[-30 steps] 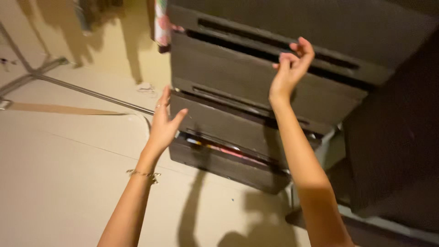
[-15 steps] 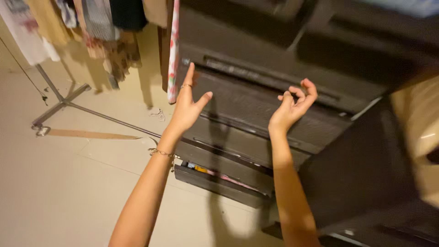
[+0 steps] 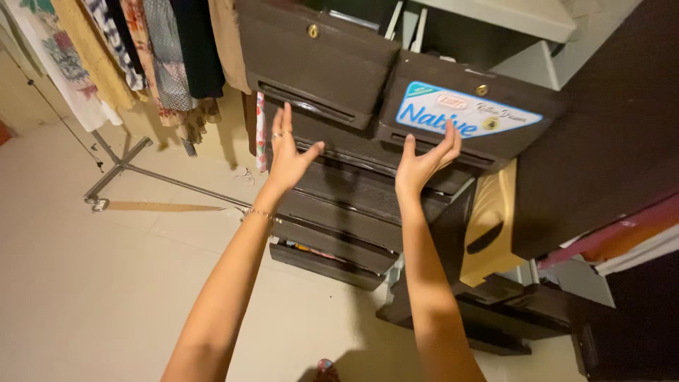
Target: The person opens and closes multiple drawers in a rattan dresser and a wardrobe, revealing folded clothes inside. They repeatedly open and close the same drawers and wardrobe doors without rearranging or removing items.
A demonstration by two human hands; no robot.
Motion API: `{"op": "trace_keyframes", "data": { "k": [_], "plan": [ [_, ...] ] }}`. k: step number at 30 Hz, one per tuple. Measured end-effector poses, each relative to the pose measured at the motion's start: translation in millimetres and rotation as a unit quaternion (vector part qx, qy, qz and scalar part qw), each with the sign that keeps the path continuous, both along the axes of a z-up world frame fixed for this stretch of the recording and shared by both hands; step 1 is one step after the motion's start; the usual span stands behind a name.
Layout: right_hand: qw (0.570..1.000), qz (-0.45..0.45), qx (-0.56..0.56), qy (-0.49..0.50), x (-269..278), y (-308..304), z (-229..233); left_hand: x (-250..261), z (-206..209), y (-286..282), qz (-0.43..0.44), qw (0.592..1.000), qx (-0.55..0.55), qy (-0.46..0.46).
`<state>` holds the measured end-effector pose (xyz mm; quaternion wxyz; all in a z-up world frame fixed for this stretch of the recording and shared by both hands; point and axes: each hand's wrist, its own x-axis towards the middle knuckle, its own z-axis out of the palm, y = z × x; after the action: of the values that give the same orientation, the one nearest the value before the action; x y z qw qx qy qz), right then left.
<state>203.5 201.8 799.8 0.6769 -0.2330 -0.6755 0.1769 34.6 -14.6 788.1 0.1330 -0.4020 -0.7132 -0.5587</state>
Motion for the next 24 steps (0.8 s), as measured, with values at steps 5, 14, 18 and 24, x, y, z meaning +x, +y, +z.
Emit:
{"op": "trace_keyframes", "data": {
  "k": [5, 14, 18, 24],
  "plan": [
    [0.997, 0.0, -0.076, -0.024, 18.7, 25.3, 9.2, -27.1, 5.0, 14.0, 0.072, 0.997, 0.013, 0.036],
    [0.685, 0.352, -0.535, 0.349, 19.0, 116.2, -54.8, -80.0, -29.4, 56.7, -0.173, 0.761, 0.268, -0.566],
    [0.665, 0.286, -0.56, 0.403, -1.3, 153.7, -75.4, -96.9, -37.7, 86.3, -0.143, 0.745, 0.278, -0.59],
    [0.671, 0.394, -0.452, 0.436, -23.2, 174.8, -89.9, -133.7, -42.3, 127.8, -0.186, 0.718, 0.304, -0.598]
  ]
}}
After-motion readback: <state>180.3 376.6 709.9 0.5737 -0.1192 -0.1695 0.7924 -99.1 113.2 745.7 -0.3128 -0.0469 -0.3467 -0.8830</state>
